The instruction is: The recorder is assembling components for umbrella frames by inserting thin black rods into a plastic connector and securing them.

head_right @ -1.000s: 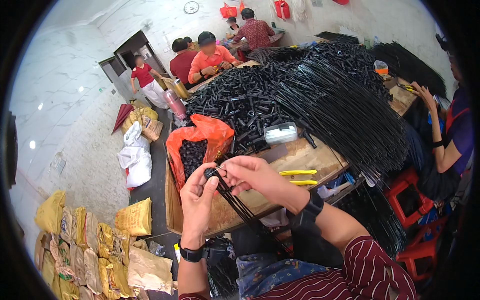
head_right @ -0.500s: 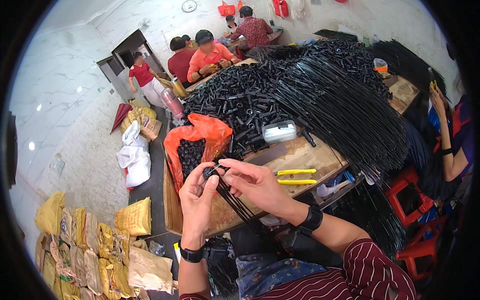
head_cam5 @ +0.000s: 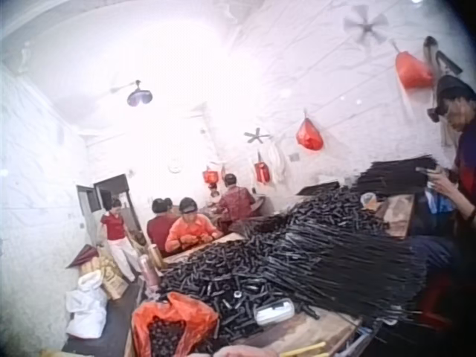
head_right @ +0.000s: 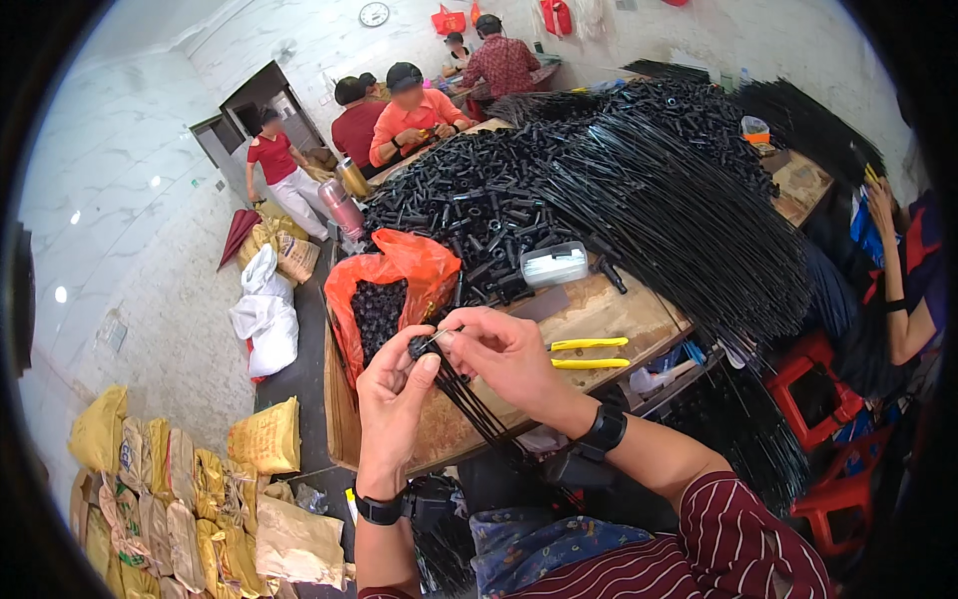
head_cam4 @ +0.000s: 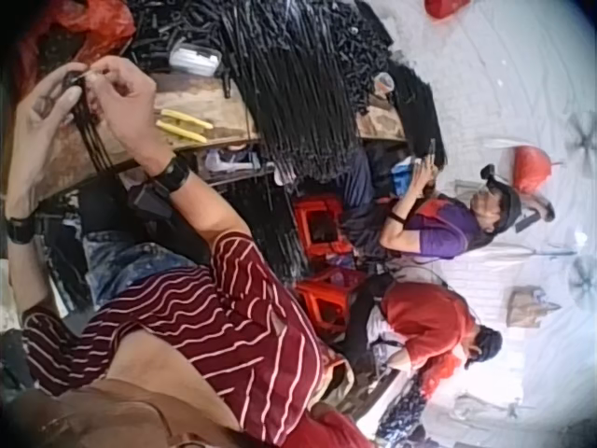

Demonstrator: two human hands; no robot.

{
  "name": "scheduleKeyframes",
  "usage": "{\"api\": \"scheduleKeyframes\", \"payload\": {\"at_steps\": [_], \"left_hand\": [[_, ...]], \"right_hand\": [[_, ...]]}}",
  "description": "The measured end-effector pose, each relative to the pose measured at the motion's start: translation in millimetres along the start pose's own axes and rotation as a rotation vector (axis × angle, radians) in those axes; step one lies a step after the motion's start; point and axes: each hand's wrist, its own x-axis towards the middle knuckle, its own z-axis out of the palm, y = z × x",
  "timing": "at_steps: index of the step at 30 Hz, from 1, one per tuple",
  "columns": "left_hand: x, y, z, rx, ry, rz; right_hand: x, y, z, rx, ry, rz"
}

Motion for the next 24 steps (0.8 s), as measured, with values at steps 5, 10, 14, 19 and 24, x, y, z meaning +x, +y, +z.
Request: {"api": "scheduleKeyframes", "payload": {"at_steps": [5, 10, 14, 19, 24], "left_hand": [[0, 4, 1, 0.039, -0.008, -0.009], [1, 1, -1, 0.036, 0.010, 0.002], [0, -2, -3, -0.009, 0.043, -0.040], [0, -7, -10, -0.069, 0.062, -0.078], [3, -12, -12, -0.246, 0.043, -0.081]], "right_hand": [[0, 0, 6, -0.001, 0.047, -0.035], [2, -4, 8, 0.047, 0.038, 0.071], [-4, 2, 10, 0.008, 0.066, 0.040], [-12, 2, 9, -0.254, 0.021, -0.126], [-20, 12, 0, -0.347, -0.059, -0.089]]}}
